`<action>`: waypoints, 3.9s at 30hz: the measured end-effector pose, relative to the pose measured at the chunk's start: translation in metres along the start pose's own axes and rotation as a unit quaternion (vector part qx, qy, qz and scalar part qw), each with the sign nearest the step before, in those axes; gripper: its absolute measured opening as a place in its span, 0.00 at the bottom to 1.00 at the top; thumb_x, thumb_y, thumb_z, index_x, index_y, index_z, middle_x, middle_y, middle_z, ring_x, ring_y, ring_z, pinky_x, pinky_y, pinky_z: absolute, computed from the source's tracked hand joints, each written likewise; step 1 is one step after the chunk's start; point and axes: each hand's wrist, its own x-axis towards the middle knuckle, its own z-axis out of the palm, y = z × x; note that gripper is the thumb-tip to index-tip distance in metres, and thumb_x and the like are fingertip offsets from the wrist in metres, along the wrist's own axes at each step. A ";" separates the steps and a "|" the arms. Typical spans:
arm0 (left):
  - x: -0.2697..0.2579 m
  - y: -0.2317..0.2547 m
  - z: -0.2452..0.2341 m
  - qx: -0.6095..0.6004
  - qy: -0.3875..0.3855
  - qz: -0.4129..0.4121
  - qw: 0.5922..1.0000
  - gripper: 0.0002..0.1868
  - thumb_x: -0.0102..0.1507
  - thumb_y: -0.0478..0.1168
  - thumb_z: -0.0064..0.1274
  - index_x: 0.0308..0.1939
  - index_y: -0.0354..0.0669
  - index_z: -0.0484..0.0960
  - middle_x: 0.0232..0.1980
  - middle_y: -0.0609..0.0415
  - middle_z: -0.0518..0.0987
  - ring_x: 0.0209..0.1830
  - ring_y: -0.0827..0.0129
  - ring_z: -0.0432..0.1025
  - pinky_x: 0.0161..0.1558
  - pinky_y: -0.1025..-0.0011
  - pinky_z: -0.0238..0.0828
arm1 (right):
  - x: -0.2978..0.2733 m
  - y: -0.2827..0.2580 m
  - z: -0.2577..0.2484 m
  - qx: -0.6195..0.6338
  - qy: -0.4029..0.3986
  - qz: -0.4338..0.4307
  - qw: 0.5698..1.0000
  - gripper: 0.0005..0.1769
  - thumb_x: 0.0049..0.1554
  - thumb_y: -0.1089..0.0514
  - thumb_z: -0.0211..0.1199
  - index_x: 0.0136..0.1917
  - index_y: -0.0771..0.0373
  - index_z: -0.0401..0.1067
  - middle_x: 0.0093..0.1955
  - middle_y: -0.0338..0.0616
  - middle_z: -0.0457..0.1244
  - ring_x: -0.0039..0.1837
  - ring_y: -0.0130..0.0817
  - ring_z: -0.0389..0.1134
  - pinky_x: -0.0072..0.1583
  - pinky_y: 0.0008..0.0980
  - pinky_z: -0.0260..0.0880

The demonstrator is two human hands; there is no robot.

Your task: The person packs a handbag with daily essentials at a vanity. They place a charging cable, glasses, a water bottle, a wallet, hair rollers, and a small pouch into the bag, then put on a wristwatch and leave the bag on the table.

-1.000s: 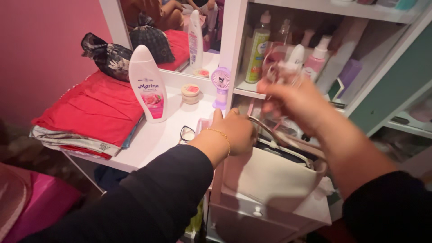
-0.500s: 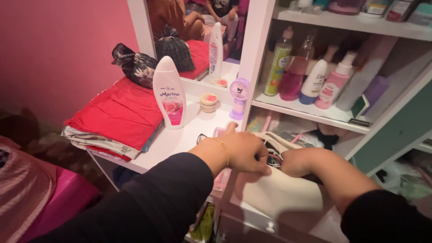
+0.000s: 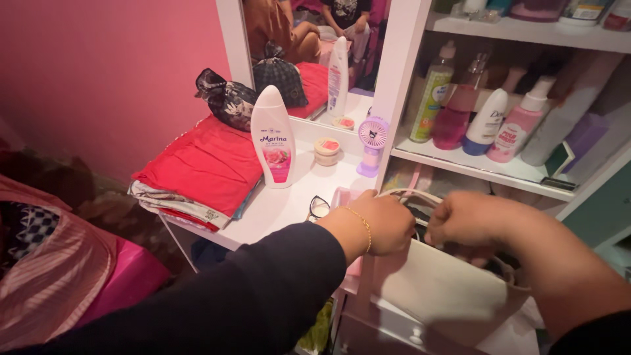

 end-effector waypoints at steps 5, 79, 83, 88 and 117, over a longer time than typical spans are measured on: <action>-0.010 -0.002 -0.011 -0.076 0.041 -0.009 0.996 0.17 0.64 0.49 0.43 0.40 0.46 0.86 0.42 0.43 0.84 0.47 0.46 0.78 0.55 0.53 0.70 | 0.024 0.000 0.016 -0.039 0.087 -0.085 0.992 0.18 0.53 0.48 0.66 0.47 0.64 0.84 0.42 0.46 0.74 0.42 0.35 0.74 0.47 0.36 0.74; -0.003 -0.173 0.141 -0.247 -0.041 -0.484 0.838 0.21 0.58 0.52 0.58 0.49 0.44 0.88 0.54 0.45 0.83 0.63 0.54 0.72 0.65 0.59 0.54 | 0.009 -0.105 0.117 -0.085 0.418 -0.300 0.853 0.08 0.45 0.52 0.69 0.40 0.54 0.80 0.55 0.41 0.67 0.66 0.40 0.61 0.66 0.63 0.44; 0.009 -0.206 0.167 -0.304 -0.024 -0.483 0.821 0.19 0.59 0.47 0.57 0.47 0.38 0.88 0.48 0.40 0.85 0.52 0.49 0.78 0.56 0.59 0.66 | 0.017 -0.094 0.098 -0.040 0.475 -0.316 0.821 0.05 0.46 0.53 0.68 0.36 0.54 0.79 0.51 0.36 0.69 0.62 0.39 0.64 0.62 0.54 0.50; 0.001 -0.245 0.174 -0.319 0.060 -0.486 0.811 0.19 0.59 0.47 0.59 0.44 0.32 0.86 0.41 0.36 0.85 0.38 0.50 0.79 0.36 0.63 0.71 | 0.025 -0.100 0.085 -0.015 0.454 -0.288 0.843 0.05 0.49 0.53 0.66 0.36 0.53 0.79 0.46 0.38 0.70 0.59 0.42 0.65 0.59 0.51 0.53; -0.022 -0.086 -0.081 -0.308 0.027 0.028 0.951 0.09 0.49 0.41 0.68 0.24 0.41 0.85 0.22 0.59 0.80 0.23 0.77 0.71 0.29 0.72 0.69 | 0.013 -0.069 -0.040 0.066 -0.105 -0.231 0.965 0.08 0.53 0.59 0.68 0.43 0.65 0.84 0.38 0.39 0.73 0.40 0.25 0.70 0.46 0.27 0.72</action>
